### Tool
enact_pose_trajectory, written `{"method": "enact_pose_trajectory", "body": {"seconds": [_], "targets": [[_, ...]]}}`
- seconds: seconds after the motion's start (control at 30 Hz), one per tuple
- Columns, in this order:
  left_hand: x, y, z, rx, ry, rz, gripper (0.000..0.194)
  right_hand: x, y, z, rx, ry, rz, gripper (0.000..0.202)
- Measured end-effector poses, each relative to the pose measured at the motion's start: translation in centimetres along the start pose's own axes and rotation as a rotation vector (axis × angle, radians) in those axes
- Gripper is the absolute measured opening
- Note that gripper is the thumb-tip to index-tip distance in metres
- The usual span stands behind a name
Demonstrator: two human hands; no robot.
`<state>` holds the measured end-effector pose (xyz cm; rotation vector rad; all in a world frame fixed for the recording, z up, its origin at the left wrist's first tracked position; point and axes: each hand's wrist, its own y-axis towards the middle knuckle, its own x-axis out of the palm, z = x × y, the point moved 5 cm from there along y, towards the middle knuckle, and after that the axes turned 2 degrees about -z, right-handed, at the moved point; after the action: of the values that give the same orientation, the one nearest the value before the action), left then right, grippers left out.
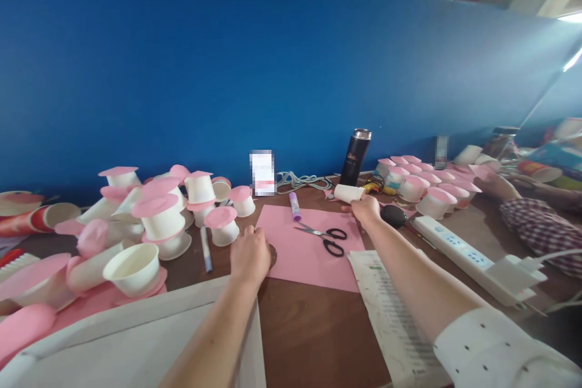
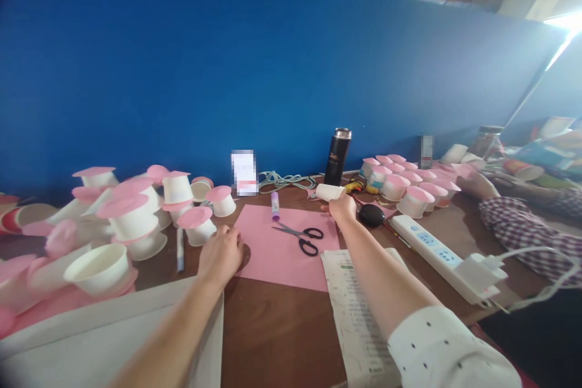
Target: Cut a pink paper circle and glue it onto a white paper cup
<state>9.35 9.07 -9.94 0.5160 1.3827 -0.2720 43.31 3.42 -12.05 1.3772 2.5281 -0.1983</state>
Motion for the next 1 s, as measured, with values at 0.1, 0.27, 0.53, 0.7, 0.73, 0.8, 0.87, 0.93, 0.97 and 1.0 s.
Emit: {"method": "enact_pose_trajectory", "body": {"seconds": [0.1,0.27,0.53,0.7,0.73,0.8,0.87,0.93,0.97,1.0], "targets": [[0.0,0.1,0.0,-0.015,-0.004,-0.006,0.025,0.1,0.2,0.1,-0.049,0.013,-0.015,0.051],[0.2,0.3,-0.1,-0.020,-0.020,-0.021,0.025,0.5,0.0,0.1,-0.106,-0.002,-0.040,0.047],[0.2,0.2,-0.1,-0.007,-0.015,-0.021,0.023,0.2,-0.7,-0.6,-0.186,-0.122,-0.098,0.020],[0.0,0.1,0.1,-0.007,-0.016,-0.027,0.024,-0.1,-0.9,-1.1,-0.211,-0.200,-0.075,0.012],[-0.1,0.1,0.1,-0.013,-0.018,-0.032,0.024,-0.1,-1.0,-1.2,-0.212,-0.215,-0.063,0.012],[-0.2,0.0,0.1,-0.023,-0.021,-0.038,0.025,-0.3,-1.2,-1.3,-0.213,-0.249,-0.036,0.013],[-0.2,0.0,0.1,-0.025,-0.020,-0.039,0.025,-0.6,-1.5,-1.4,-0.216,-0.288,-0.008,0.013],[-0.2,0.0,0.1,-0.025,-0.019,-0.040,0.025,-0.9,-1.7,-1.6,-0.222,-0.329,0.024,0.014],[-0.2,0.0,0.2,-0.023,-0.020,-0.037,0.025,-1.2,-1.7,-1.7,-0.226,-0.348,0.043,0.016],[-0.2,0.1,0.2,-0.018,-0.021,-0.034,0.025,-1.4,-1.7,-1.8,-0.229,-0.366,0.064,0.018]]}}
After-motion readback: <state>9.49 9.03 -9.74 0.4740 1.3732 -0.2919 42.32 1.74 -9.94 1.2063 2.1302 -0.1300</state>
